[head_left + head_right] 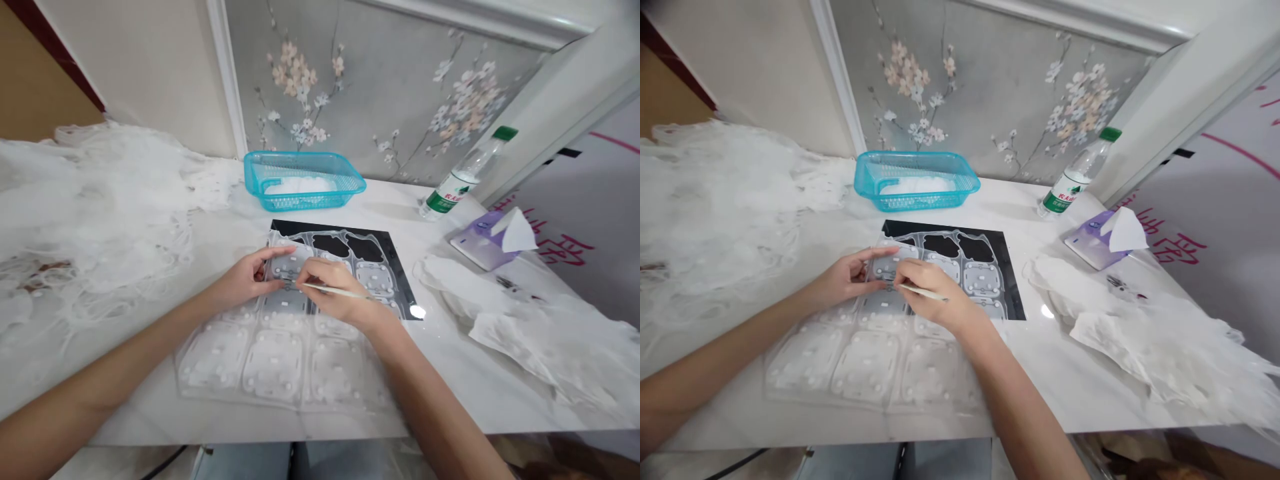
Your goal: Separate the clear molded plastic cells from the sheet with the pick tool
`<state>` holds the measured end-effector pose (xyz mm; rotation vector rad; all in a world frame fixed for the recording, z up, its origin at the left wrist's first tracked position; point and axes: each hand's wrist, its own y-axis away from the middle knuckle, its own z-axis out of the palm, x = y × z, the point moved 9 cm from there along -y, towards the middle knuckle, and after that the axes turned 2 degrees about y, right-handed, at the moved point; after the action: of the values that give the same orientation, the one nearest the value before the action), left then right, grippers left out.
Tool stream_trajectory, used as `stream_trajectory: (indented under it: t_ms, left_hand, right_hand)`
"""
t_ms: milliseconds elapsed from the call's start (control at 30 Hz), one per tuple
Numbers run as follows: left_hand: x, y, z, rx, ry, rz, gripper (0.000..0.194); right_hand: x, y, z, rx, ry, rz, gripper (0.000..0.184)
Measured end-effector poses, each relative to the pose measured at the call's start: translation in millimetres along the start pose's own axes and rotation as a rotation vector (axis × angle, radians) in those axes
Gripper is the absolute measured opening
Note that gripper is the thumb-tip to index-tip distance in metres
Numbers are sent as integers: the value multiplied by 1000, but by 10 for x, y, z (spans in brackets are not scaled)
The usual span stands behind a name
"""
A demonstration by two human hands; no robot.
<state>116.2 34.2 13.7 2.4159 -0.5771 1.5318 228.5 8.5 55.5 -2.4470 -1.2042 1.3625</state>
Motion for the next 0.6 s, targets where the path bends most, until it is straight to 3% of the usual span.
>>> stream_trajectory:
  t_ms: [600]
  left_hand:
    - [-24, -2, 6, -20, 46, -33, 61]
  right_hand:
    - [69, 25, -24, -68, 61, 36, 15]
